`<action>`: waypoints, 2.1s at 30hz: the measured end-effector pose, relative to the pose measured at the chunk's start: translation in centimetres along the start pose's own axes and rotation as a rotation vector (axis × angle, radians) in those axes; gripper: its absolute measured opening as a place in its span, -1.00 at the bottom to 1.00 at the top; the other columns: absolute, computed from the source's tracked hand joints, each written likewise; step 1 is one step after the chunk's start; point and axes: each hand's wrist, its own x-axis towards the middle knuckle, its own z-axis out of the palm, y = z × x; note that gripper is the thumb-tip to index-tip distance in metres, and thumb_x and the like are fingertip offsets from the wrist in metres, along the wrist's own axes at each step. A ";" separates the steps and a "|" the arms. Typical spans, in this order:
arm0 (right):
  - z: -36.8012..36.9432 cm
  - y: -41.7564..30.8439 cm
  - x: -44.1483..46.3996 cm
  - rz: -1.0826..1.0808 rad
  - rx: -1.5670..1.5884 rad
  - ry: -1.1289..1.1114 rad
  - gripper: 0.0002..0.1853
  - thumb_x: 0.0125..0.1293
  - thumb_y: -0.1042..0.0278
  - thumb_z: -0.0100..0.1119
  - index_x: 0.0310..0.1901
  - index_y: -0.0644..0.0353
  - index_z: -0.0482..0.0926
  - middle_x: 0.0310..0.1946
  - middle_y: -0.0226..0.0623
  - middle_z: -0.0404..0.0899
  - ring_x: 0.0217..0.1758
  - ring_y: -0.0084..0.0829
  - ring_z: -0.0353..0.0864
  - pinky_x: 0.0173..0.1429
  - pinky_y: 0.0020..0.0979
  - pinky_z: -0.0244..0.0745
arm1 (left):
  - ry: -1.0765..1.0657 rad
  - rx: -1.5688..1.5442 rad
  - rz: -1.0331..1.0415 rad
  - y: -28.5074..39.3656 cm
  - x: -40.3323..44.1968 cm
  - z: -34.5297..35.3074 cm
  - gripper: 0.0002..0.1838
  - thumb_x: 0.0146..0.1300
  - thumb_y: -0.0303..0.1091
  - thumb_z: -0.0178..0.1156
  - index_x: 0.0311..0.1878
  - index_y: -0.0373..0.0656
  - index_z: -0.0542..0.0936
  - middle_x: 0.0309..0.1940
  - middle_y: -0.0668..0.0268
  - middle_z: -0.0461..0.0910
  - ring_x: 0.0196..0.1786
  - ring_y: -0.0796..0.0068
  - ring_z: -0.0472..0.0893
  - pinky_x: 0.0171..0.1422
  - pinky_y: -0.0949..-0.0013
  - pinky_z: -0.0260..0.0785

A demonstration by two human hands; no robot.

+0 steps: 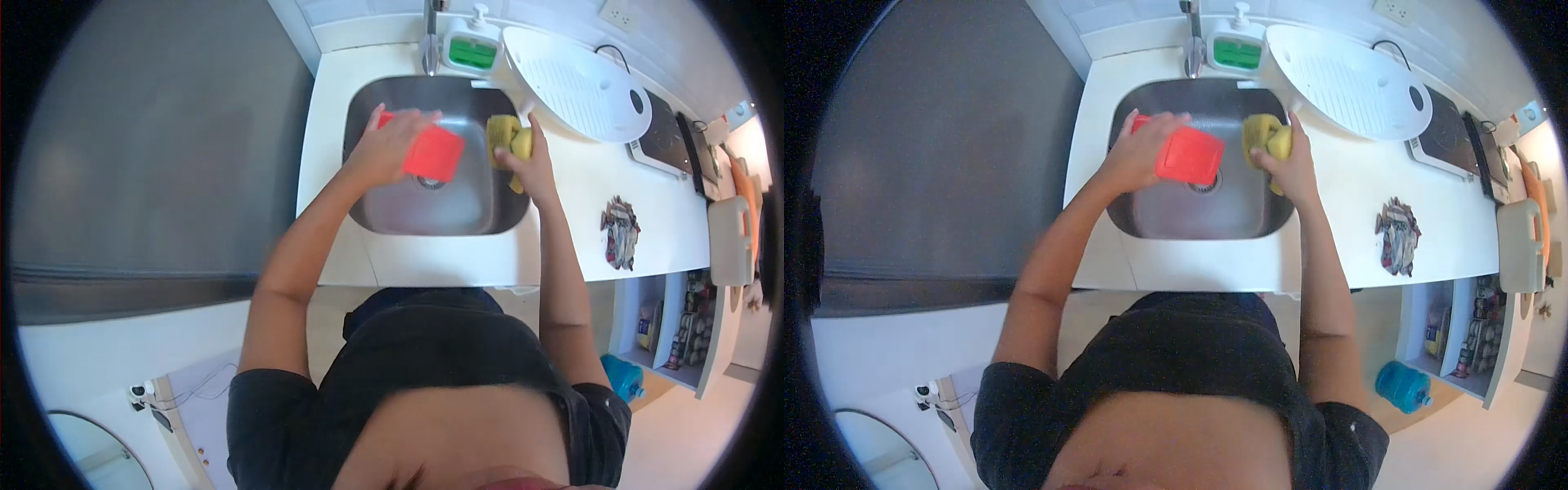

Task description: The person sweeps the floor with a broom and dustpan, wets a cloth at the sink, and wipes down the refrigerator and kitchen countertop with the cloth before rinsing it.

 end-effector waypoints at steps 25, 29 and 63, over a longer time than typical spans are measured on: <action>8.8 -0.3 1.8 0.166 0.050 -0.143 0.03 -0.07 0.21 0.43 0.38 0.24 -0.02 0.18 0.05 0.22 0.22 -0.15 0.31 0.27 -0.26 0.25 | 0.335 0.286 -0.526 -24.5 5.7 3.2 -0.21 -0.15 -0.39 0.37 0.25 0.22 0.34 0.28 0.24 0.22 0.33 0.16 0.19 0.35 0.01 0.09; 11.2 -3.7 4.4 -0.003 -0.113 -0.224 0.02 -0.11 0.20 0.44 0.37 0.19 0.02 0.10 0.07 0.30 0.16 -0.07 0.36 0.23 -0.22 0.28 | 0.321 0.187 -0.576 -25.1 5.8 4.2 -0.34 -0.14 -0.37 0.37 0.14 0.19 0.45 0.15 0.33 0.35 0.19 0.26 0.33 0.22 0.08 0.19; 23.8 -8.8 30.3 -0.600 -0.978 -0.353 0.10 -0.31 0.13 0.49 0.35 -0.24 0.03 0.18 -0.26 0.34 0.18 -0.05 0.40 0.12 -0.11 0.44 | 0.421 0.187 -0.574 -25.0 5.4 5.5 -0.39 -0.12 -0.30 0.36 0.12 0.20 0.47 0.09 0.38 0.40 0.18 0.32 0.34 0.33 -0.07 0.04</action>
